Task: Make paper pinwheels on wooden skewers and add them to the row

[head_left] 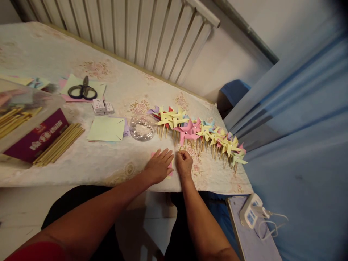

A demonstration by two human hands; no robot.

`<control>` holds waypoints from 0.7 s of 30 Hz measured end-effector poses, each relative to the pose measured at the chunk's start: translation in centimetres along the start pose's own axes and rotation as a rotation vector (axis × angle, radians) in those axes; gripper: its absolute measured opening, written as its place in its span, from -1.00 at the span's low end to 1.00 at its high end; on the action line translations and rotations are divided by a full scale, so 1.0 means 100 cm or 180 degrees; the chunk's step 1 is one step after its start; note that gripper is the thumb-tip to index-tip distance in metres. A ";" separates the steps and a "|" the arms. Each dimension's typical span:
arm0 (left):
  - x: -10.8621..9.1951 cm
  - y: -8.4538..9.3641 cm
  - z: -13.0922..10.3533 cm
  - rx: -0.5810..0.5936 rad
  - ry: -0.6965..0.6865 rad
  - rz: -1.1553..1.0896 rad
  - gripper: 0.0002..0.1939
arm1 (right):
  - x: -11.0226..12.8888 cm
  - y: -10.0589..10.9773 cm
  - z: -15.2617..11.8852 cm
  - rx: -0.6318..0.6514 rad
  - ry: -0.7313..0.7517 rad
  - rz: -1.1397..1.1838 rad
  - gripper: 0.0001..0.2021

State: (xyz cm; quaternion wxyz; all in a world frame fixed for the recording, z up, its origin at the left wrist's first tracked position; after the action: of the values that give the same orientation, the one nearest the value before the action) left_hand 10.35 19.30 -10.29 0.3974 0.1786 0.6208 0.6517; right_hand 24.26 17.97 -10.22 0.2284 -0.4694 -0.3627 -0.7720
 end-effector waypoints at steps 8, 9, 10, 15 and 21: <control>0.014 0.015 0.007 -0.0167 0.0193 -0.0140 -0.43 | -0.001 0.000 0.000 0.0044 -0.0043 0.0082 -0.82; 0.022 0.019 0.010 -0.0156 0.0333 -0.0194 -0.45 | -0.002 0.000 0.000 0.0048 -0.0046 0.0084 -0.82; 0.031 0.024 0.013 -0.0141 0.0463 -0.0266 -0.48 | -0.002 0.001 0.000 0.0048 -0.0060 0.0090 -0.82; 0.072 0.034 0.026 0.0108 0.0807 -0.0549 -0.65 | -0.009 0.001 -0.001 0.0053 -0.0206 0.0161 -0.80; 0.079 0.027 0.026 0.0519 0.0683 -0.0472 -0.61 | -0.013 0.002 -0.002 0.0062 -0.0263 0.0333 -0.82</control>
State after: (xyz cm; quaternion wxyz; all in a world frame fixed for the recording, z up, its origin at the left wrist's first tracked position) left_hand 6.48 27.13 -9.34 0.3600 0.0932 0.7221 0.5833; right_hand 24.90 17.73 -11.33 0.2579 -0.5169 -0.3543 -0.7354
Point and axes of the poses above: each hand's wrist, its own z-axis towards the middle knuckle, its own y-axis out of the back of the hand, x = y × z, the point moved 8 cm from there along z, towards the middle knuckle, and after that the axes turned 6 degrees about y, right-handed, at the moved point
